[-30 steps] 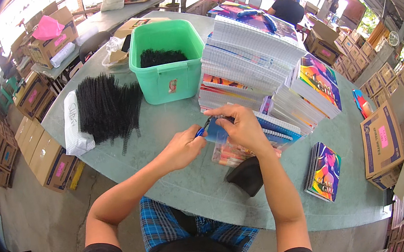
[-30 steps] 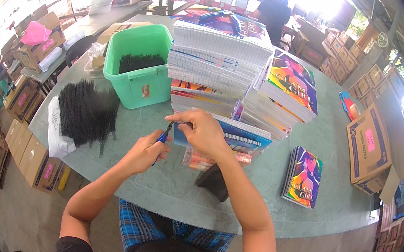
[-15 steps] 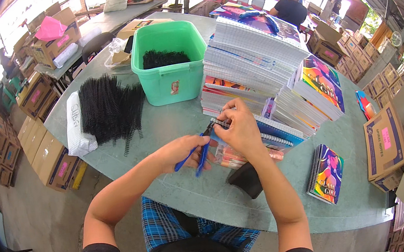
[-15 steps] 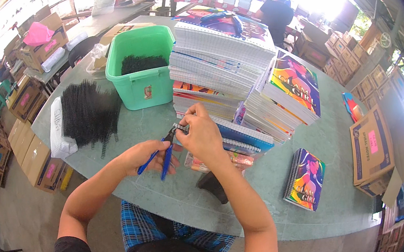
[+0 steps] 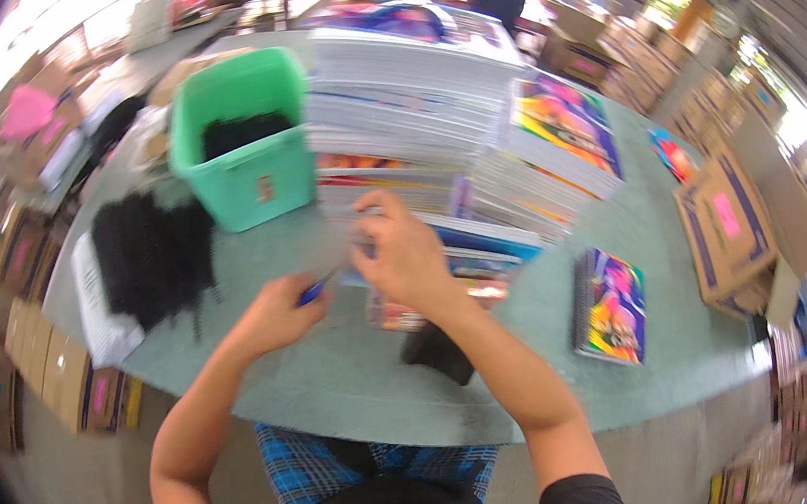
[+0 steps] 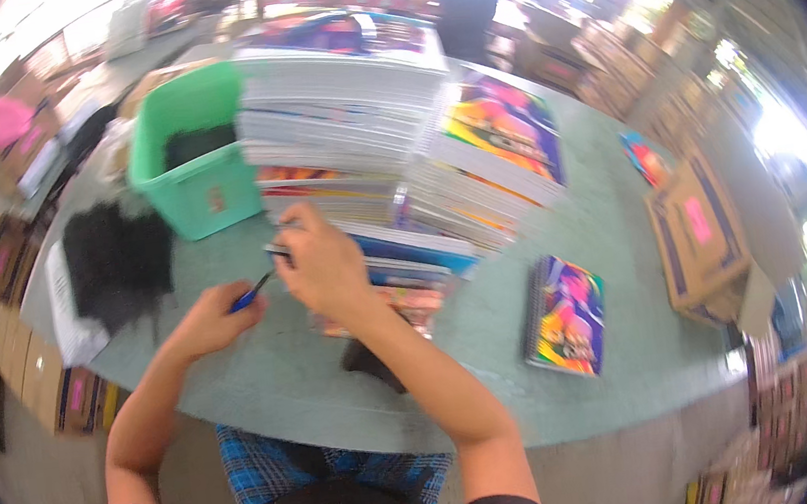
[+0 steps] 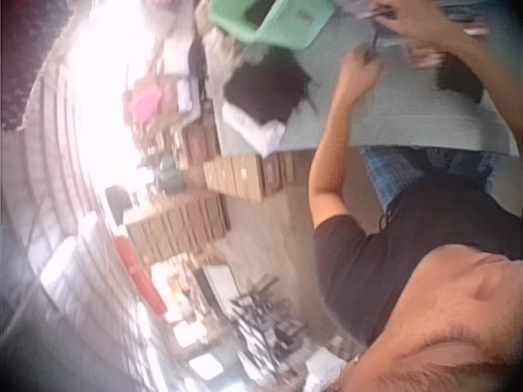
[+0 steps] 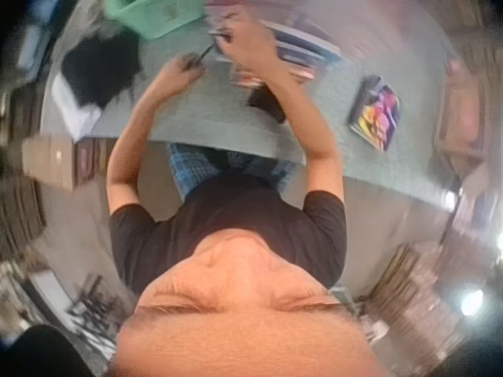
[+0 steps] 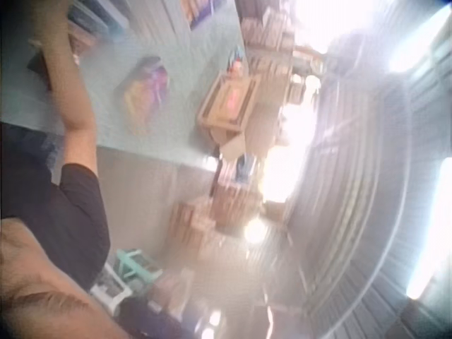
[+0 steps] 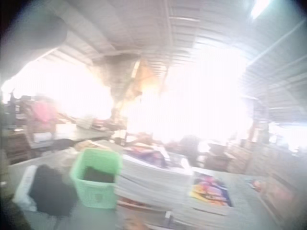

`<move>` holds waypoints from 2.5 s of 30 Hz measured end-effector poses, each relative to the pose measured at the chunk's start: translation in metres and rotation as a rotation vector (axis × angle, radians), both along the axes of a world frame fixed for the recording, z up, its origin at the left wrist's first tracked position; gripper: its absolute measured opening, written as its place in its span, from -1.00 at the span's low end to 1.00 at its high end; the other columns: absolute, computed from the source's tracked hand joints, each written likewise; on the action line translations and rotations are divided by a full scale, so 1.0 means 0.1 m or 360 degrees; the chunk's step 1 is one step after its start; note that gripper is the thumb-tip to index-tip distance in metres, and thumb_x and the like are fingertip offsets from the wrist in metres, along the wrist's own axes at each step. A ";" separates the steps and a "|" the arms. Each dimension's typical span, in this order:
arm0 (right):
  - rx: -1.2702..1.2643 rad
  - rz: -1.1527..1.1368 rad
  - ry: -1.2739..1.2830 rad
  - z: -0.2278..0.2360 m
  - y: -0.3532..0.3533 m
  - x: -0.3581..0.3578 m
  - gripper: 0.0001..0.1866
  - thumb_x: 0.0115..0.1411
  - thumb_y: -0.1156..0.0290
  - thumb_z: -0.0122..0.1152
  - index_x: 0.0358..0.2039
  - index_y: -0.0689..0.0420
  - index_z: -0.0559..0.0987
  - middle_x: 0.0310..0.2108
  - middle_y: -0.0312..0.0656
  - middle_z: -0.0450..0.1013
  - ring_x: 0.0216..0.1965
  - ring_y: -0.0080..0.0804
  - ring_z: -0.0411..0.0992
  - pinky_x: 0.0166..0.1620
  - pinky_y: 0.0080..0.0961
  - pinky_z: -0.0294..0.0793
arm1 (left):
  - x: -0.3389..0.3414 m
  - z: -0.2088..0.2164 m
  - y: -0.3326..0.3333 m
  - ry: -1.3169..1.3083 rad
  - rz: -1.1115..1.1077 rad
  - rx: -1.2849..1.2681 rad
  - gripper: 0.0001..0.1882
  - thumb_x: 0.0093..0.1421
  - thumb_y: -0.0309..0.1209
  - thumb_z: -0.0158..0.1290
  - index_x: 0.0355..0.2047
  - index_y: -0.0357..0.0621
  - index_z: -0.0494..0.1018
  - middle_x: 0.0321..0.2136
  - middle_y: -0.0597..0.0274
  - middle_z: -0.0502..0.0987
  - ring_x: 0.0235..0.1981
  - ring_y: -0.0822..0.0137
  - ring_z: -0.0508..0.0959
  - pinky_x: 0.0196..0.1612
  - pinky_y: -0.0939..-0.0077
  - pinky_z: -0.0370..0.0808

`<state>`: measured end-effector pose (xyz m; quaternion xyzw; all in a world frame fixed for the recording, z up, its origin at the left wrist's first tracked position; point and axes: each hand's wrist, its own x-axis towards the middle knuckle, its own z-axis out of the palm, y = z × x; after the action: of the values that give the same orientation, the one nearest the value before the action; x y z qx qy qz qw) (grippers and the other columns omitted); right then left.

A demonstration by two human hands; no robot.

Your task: The person inserts plastic spiral coils into the pre-punched holes of notebooks by hand and trims the excess length using a pair of pliers before stacking the finished notebooks on a table.

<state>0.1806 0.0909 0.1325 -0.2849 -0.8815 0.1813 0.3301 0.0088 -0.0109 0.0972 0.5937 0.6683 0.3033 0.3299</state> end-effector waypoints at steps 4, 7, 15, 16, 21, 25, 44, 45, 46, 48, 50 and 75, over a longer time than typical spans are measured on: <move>0.0251 0.0271 0.0019 -0.18 0.04 -0.01 -0.85 -0.09 0.45 0.19 -0.44 0.16 0.53 -0.15 -0.15 0.38 -0.25 -0.14 0.45 -0.21 -0.30 0.46 | 0.06 0.00 0.13 -0.0733 0.0426 0.0442 -0.84 0.09 -0.40 0.08 -0.40 -0.26 0.47 -0.59 0.29 0.46 -0.56 0.47 0.40 -0.44 0.54 0.35; 0.0526 0.0289 0.0107 -0.32 -0.14 -0.14 -0.88 -0.07 0.46 0.18 -0.46 0.16 0.51 -0.18 -0.16 0.39 -0.26 -0.13 0.45 -0.23 -0.30 0.46 | 0.07 0.07 0.28 -0.0914 0.0274 0.0280 -0.82 0.09 -0.39 0.13 -0.38 -0.25 0.44 -0.55 0.33 0.45 -0.52 0.52 0.40 -0.42 0.60 0.35; 0.0264 0.0344 -0.0045 -0.21 -0.12 0.08 -0.84 -0.07 0.45 0.21 -0.42 0.17 0.51 -0.28 -0.22 0.41 -0.25 -0.26 0.41 -0.24 -0.32 0.40 | -0.68 1.05 0.67 0.0348 0.0988 0.1258 -0.68 0.10 -0.24 0.14 -0.22 -0.20 0.46 -0.48 0.20 0.53 -0.46 0.40 0.48 -0.33 0.50 0.40; 0.0295 0.0323 -0.0071 -0.19 -0.14 0.09 -0.82 -0.08 0.45 0.22 -0.41 0.16 0.51 -0.30 -0.24 0.41 -0.25 -0.27 0.41 -0.24 -0.33 0.39 | -0.67 1.13 0.67 0.0398 0.0995 0.1409 -0.66 0.10 -0.24 0.14 -0.20 -0.20 0.45 -0.46 0.16 0.53 -0.45 0.36 0.49 -0.32 0.47 0.41; 0.0355 -0.0119 -0.0464 -0.04 -0.28 0.80 -0.70 -0.17 0.68 0.08 -0.36 0.12 0.56 -0.29 -0.22 0.48 -0.22 -0.27 0.43 -0.16 -0.37 0.40 | -0.38 0.48 0.44 0.0639 0.0426 0.1335 -0.67 0.07 -0.33 0.13 -0.19 -0.25 0.41 -0.37 -0.01 0.51 -0.37 0.12 0.51 -0.27 0.37 0.42; -0.0123 -0.0336 0.0195 0.21 -0.04 2.10 -0.64 -0.25 0.71 0.17 -0.38 0.08 0.60 -0.12 -0.21 0.46 -0.08 -0.28 0.39 -0.04 -0.36 0.34 | -0.43 -0.60 0.06 0.0665 0.0334 0.0705 -0.67 0.01 -0.40 0.14 -0.23 -0.30 0.41 -0.34 -0.08 0.49 -0.30 -0.07 0.48 -0.22 0.20 0.41; -0.0718 -0.1415 0.0813 -1.12 0.38 4.68 -0.58 0.09 0.60 0.15 0.00 0.36 0.43 -0.17 -0.06 0.50 -0.31 -0.50 0.47 -0.24 -0.62 0.45 | -0.03 -1.31 -0.13 0.1125 0.0339 0.0708 -0.53 0.08 -0.27 0.10 -0.06 -0.30 0.37 -0.16 -0.03 0.36 -0.09 -0.03 0.33 0.00 0.15 0.24; -0.0682 -0.1505 0.0786 -1.14 0.40 4.64 -0.61 0.05 0.60 0.17 -0.05 0.36 0.48 -0.20 -0.02 0.51 -0.28 -0.47 0.48 -0.21 -0.60 0.45 | -0.02 -1.32 -0.12 0.1160 0.0329 0.0719 -0.52 0.09 -0.26 0.10 -0.05 -0.31 0.36 -0.17 -0.02 0.37 -0.10 -0.02 0.33 -0.01 0.16 0.24; -0.0647 -0.1584 0.0708 -1.20 0.42 4.63 -0.62 0.06 0.59 0.17 -0.06 0.36 0.48 -0.20 -0.04 0.51 -0.29 -0.48 0.47 -0.22 -0.61 0.45 | -0.04 -1.32 -0.10 0.1097 0.0312 0.0690 -0.52 0.09 -0.26 0.10 -0.06 -0.32 0.36 -0.18 -0.03 0.37 -0.11 -0.03 0.34 -0.02 0.17 0.26; -0.0577 -0.1716 0.0539 -1.29 0.44 4.56 -0.63 0.07 0.58 0.18 -0.06 0.35 0.49 -0.20 -0.07 0.52 -0.30 -0.52 0.47 -0.23 -0.62 0.45 | -0.14 -1.32 -0.10 0.0973 0.0303 0.0624 -0.53 0.09 -0.25 0.10 -0.08 -0.35 0.36 -0.19 -0.05 0.38 -0.13 -0.03 0.36 -0.05 0.19 0.30; -0.0490 -0.1737 0.0464 -1.30 0.44 4.52 -0.67 0.07 0.52 0.18 -0.12 0.34 0.53 -0.23 -0.06 0.53 -0.27 -0.45 0.48 -0.20 -0.56 0.45 | -0.38 -1.23 0.00 0.1001 0.0561 0.0609 -0.53 0.09 -0.24 0.10 -0.10 -0.35 0.37 -0.18 -0.10 0.40 -0.16 -0.06 0.41 -0.10 0.18 0.36; 0.0665 -0.0023 0.0510 -0.27 -0.25 0.45 -0.67 -0.22 0.68 0.15 -0.37 0.09 0.57 -0.21 -0.24 0.46 -0.11 -0.18 0.36 -0.05 -0.30 0.30 | -1.15 -0.92 0.12 0.1210 0.1020 -0.0008 -0.60 0.09 -0.12 0.05 -0.43 -0.31 0.45 -0.43 -0.15 0.55 -0.39 -0.06 0.58 -0.33 0.12 0.52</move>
<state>0.2252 0.0662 0.1056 -0.1845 -0.8342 0.0358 0.5185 -0.1063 0.0016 0.0051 0.4263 0.8909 0.1499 -0.0455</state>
